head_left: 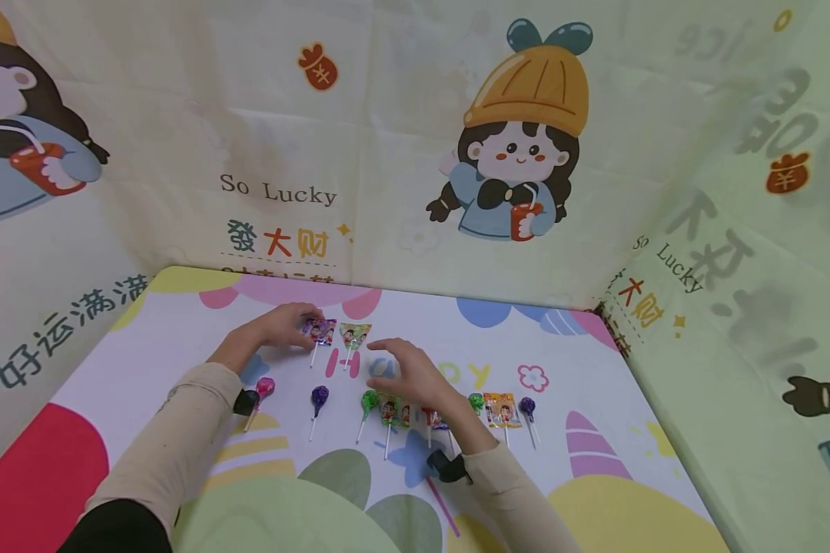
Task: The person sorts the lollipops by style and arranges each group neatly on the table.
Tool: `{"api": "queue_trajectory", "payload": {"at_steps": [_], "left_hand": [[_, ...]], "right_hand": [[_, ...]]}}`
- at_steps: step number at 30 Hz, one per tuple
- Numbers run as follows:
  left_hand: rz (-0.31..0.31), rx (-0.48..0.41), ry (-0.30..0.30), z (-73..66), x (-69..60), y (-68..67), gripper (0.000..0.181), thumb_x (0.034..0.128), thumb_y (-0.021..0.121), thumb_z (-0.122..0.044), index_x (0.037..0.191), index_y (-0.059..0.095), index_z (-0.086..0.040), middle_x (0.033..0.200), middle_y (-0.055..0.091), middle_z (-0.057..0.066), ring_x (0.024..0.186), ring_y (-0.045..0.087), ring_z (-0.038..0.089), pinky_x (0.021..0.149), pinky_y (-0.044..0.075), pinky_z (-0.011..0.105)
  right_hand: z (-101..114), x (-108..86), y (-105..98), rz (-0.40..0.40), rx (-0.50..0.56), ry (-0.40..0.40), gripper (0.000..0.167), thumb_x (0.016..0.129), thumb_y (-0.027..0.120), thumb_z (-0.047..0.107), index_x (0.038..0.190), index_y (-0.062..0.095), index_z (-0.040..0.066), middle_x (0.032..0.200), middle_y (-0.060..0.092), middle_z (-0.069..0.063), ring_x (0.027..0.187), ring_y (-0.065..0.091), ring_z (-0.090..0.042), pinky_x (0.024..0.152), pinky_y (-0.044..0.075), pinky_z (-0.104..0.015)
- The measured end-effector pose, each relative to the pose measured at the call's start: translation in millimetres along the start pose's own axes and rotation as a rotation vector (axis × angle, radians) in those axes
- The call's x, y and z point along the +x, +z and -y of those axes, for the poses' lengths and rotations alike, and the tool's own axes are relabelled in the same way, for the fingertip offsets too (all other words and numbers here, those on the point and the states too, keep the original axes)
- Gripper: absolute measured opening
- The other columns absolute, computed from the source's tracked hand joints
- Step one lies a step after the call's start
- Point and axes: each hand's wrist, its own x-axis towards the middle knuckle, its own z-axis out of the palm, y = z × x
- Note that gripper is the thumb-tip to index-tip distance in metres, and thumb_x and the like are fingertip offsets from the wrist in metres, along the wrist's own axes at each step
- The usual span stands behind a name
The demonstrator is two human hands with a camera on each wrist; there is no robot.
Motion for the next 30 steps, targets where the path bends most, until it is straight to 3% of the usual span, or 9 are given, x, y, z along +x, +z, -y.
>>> {"api": "queue_trajectory", "payload": {"at_steps": [30], "left_hand": [[-0.001,0.0,-0.017,2.5,1.8,1.1,0.063,0.0871,0.081,-0.022,0.141,0.055,-0.003,0.149,0.05,0.023,0.141,0.04,0.044,0.118,0.03,0.063]], "right_hand": [[-11,-39.3,5,0.024,0.049,0.024,0.058,0.091,0.078,0.024,0.143,0.057,0.012,0.148,0.054,-0.009,0.139,0.048,-0.03,0.112,0.044,-0.054]]}}
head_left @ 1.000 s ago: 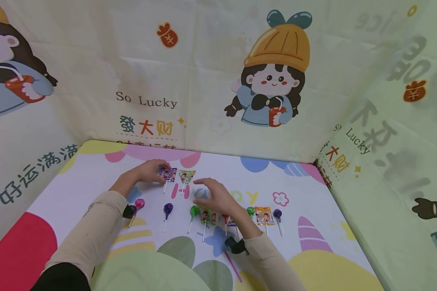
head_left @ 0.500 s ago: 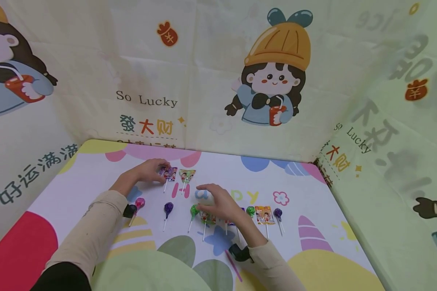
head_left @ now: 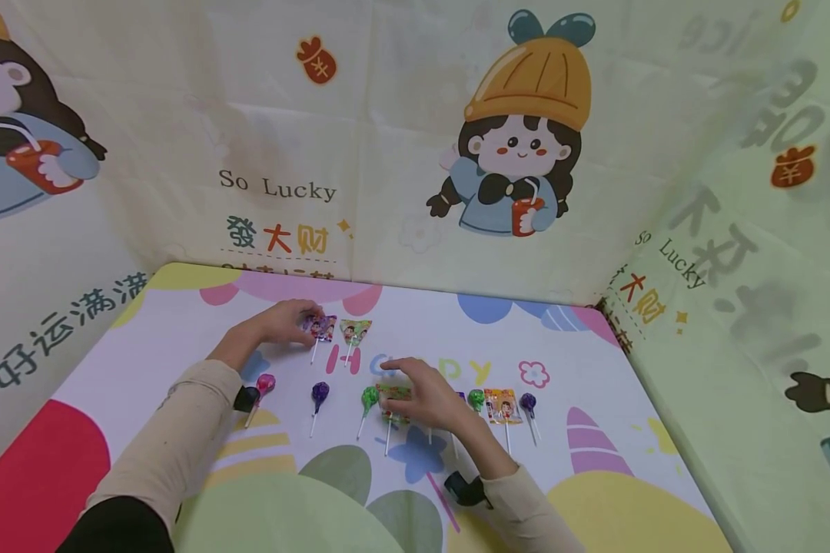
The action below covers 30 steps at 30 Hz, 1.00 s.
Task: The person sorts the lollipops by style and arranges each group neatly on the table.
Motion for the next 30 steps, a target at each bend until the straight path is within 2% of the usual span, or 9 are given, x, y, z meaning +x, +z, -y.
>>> {"api": "queue_trajectory", "payload": {"at_steps": [8,26,30], "left_hand": [[0.001,-0.006,0.005,0.9,1.1,0.3,0.062,0.0877,0.08,-0.022,0.141,0.054,-0.003,0.15,0.049,0.023,0.142,0.04,0.044,0.119,0.029,0.062],[0.003,-0.004,0.001,0.4,1.1,-1.4,0.063,0.0879,0.08,-0.022,0.142,0.054,-0.002,0.149,0.05,0.023,0.142,0.04,0.043,0.119,0.029,0.061],[0.002,-0.009,-0.003,-0.5,0.6,-1.3,0.062,0.0881,0.08,-0.021,0.142,0.054,-0.003,0.149,0.051,0.022,0.141,0.041,0.042,0.119,0.029,0.061]], "right_hand": [[-6,-6.3,3,0.006,-0.003,0.003,0.058,0.089,0.081,0.024,0.142,0.058,0.013,0.146,0.056,-0.006,0.14,0.047,-0.029,0.114,0.04,-0.056],[-15,-13.2,4,0.053,-0.113,-0.109,0.061,0.086,0.083,0.016,0.14,0.057,0.003,0.142,0.059,-0.013,0.135,0.052,-0.031,0.114,0.042,-0.051],[-16,-13.6,5,0.056,-0.115,-0.114,0.061,0.086,0.083,0.016,0.14,0.057,0.002,0.141,0.059,-0.013,0.134,0.053,-0.032,0.113,0.042,-0.05]]}}
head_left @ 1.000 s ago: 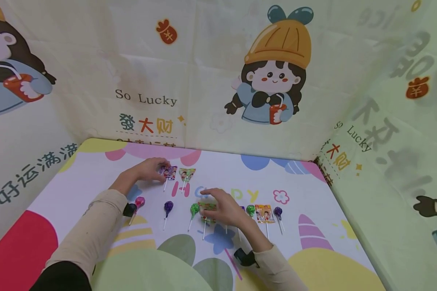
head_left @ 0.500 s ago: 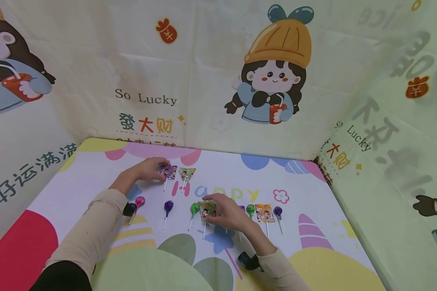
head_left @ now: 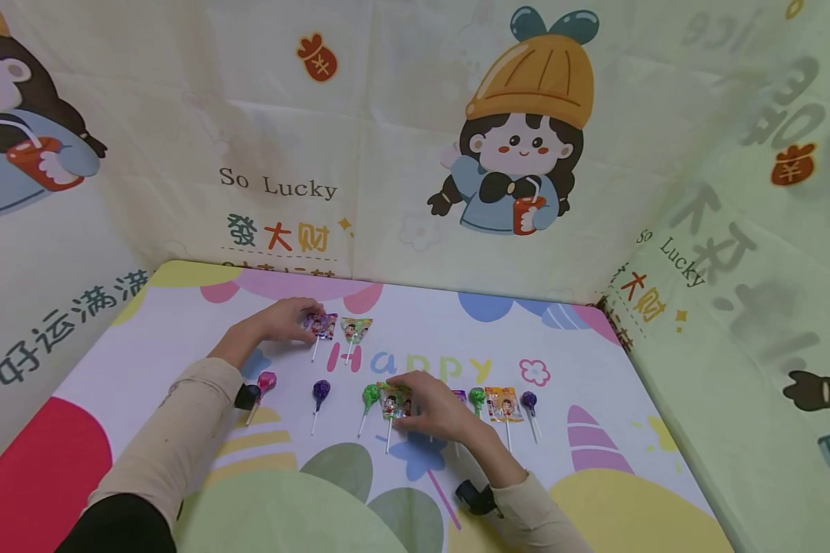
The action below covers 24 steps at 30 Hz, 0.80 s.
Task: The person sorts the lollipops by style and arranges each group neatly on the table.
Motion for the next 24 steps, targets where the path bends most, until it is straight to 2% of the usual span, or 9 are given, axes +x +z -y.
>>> {"api": "queue_trajectory", "payload": {"at_steps": [18,24], "left_hand": [[0.014,-0.001,-0.001,-0.8,1.5,-3.5,0.063,0.0886,0.079,-0.023,0.143,0.053,-0.003,0.151,0.048,0.023,0.144,0.038,0.043,0.119,0.028,0.061],[0.023,0.007,0.005,-0.2,1.2,-5.4,0.064,0.0884,0.08,-0.023,0.142,0.054,-0.002,0.151,0.049,0.024,0.143,0.038,0.044,0.119,0.028,0.062]], "right_hand": [[-1.3,1.7,-2.4,0.034,-0.032,0.022,0.054,0.088,0.082,0.019,0.137,0.061,0.008,0.138,0.062,-0.009,0.132,0.054,-0.028,0.113,0.043,-0.049],[1.5,6.2,-4.9,0.072,-0.119,0.028,0.051,0.088,0.082,0.025,0.134,0.063,0.011,0.135,0.064,-0.006,0.129,0.056,-0.024,0.111,0.045,-0.044]]}}
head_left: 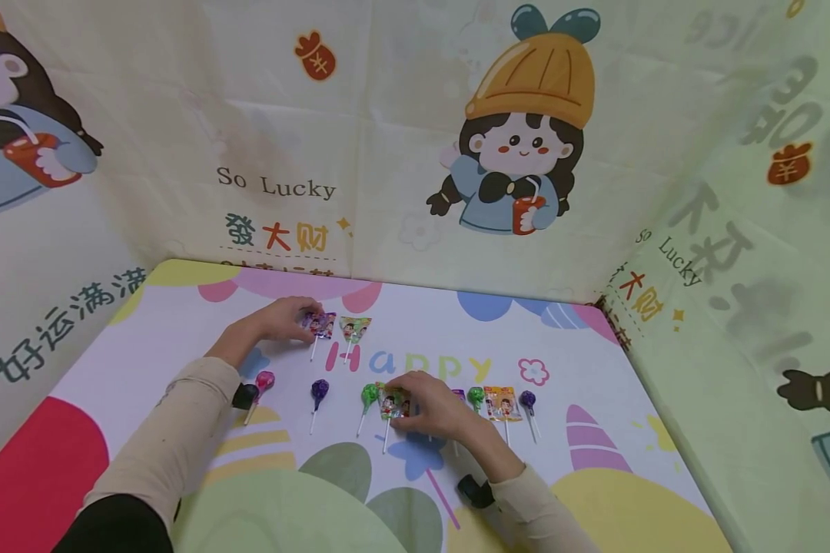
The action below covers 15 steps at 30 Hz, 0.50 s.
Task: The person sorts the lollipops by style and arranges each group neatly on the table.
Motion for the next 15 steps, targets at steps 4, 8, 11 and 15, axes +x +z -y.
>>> {"api": "queue_trajectory", "payload": {"at_steps": [4,8,11,15], "left_hand": [[-0.002,-0.001,0.001,1.0,1.1,0.3,0.063,0.0884,0.08,-0.023,0.142,0.054,-0.003,0.151,0.049,0.023,0.144,0.038,0.044,0.119,0.028,0.061],[0.0,-0.001,0.003,1.3,1.2,0.7,0.063,0.0883,0.08,-0.023,0.142,0.054,-0.003,0.151,0.049,0.023,0.144,0.038,0.044,0.119,0.028,0.062],[0.003,0.0,0.001,0.9,0.1,0.5,0.063,0.0881,0.081,-0.023,0.142,0.054,-0.003,0.151,0.048,0.023,0.144,0.037,0.044,0.119,0.028,0.062],[0.002,-0.007,-0.004,-0.2,-1.2,0.1,0.064,0.0881,0.081,-0.023,0.142,0.054,-0.002,0.15,0.048,0.024,0.143,0.038,0.045,0.119,0.028,0.062]], "right_hand": [[1.9,1.5,-1.6,0.02,-0.043,0.011,0.05,0.088,0.081,0.028,0.132,0.064,0.012,0.133,0.064,-0.004,0.126,0.057,-0.021,0.11,0.047,-0.041],[2.7,2.5,-2.1,0.021,-0.088,0.009,0.049,0.087,0.081,0.029,0.13,0.065,0.013,0.131,0.065,-0.003,0.123,0.058,-0.019,0.108,0.048,-0.039],[2.5,3.6,-1.8,0.016,-0.122,-0.008,0.047,0.086,0.082,0.028,0.128,0.066,0.013,0.13,0.065,-0.003,0.121,0.059,-0.018,0.106,0.05,-0.037],[3.2,4.1,-1.8,0.013,-0.146,-0.025,0.046,0.085,0.082,0.028,0.127,0.067,0.014,0.128,0.066,-0.002,0.118,0.06,-0.016,0.104,0.051,-0.036]]}}
